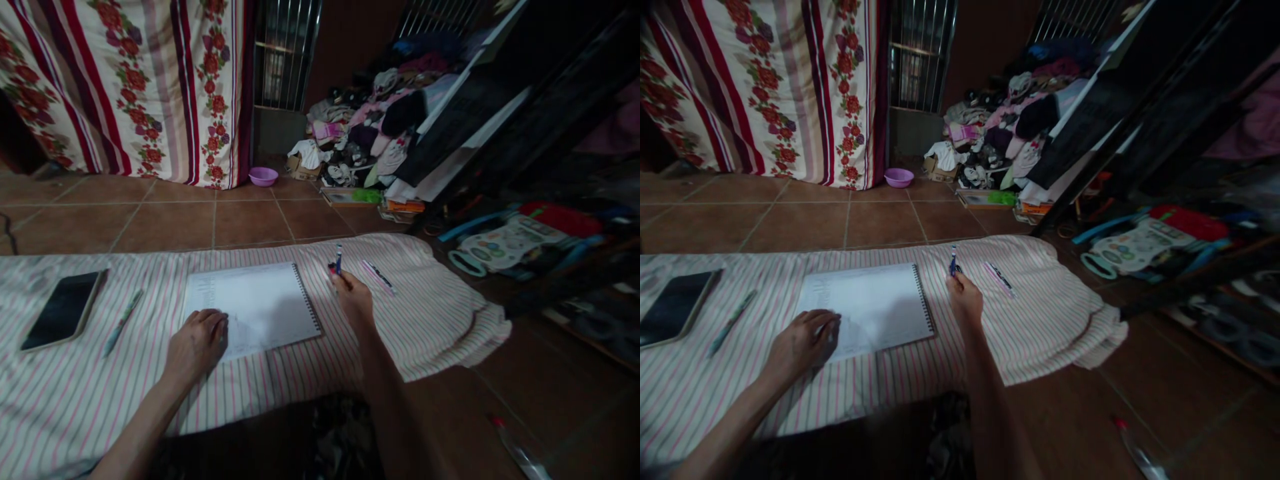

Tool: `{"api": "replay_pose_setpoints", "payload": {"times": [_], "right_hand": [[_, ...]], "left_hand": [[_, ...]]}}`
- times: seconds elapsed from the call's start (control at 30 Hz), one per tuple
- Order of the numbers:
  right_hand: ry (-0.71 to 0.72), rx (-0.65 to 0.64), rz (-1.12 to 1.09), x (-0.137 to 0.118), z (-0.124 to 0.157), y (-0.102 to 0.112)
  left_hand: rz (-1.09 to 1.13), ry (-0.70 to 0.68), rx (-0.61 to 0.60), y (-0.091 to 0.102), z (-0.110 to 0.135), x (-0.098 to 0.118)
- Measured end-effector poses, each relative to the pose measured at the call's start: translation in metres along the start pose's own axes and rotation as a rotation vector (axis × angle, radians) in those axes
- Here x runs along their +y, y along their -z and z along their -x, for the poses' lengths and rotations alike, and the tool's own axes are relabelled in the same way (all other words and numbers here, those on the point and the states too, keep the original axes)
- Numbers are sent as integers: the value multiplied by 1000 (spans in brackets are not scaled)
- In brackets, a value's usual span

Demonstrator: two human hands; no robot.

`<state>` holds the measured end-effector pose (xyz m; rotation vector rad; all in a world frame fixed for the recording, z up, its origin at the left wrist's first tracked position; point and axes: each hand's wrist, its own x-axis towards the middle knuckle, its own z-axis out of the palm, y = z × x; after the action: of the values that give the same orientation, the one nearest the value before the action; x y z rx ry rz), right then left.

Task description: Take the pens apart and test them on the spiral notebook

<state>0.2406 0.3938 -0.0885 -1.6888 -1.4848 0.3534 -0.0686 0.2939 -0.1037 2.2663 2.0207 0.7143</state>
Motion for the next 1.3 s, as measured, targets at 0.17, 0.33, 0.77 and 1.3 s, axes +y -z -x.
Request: {"api": "replay_pose_setpoints", "payload": {"times": [0.17,0.33,0.77,1.3], "right_hand": [[-140,123,254,23,-9,26],[-226,219,299,38,-12,33],[-192,174,423,62,-15,28],[-329,88,416,60,-14,13]], "left_hand": [[-2,-6,-6,0,0,1],[2,-19,-2,-2,0,4],[-5,-50,23,-6,-1,5],[-19,-29,-10,-5,-2,4]]}}
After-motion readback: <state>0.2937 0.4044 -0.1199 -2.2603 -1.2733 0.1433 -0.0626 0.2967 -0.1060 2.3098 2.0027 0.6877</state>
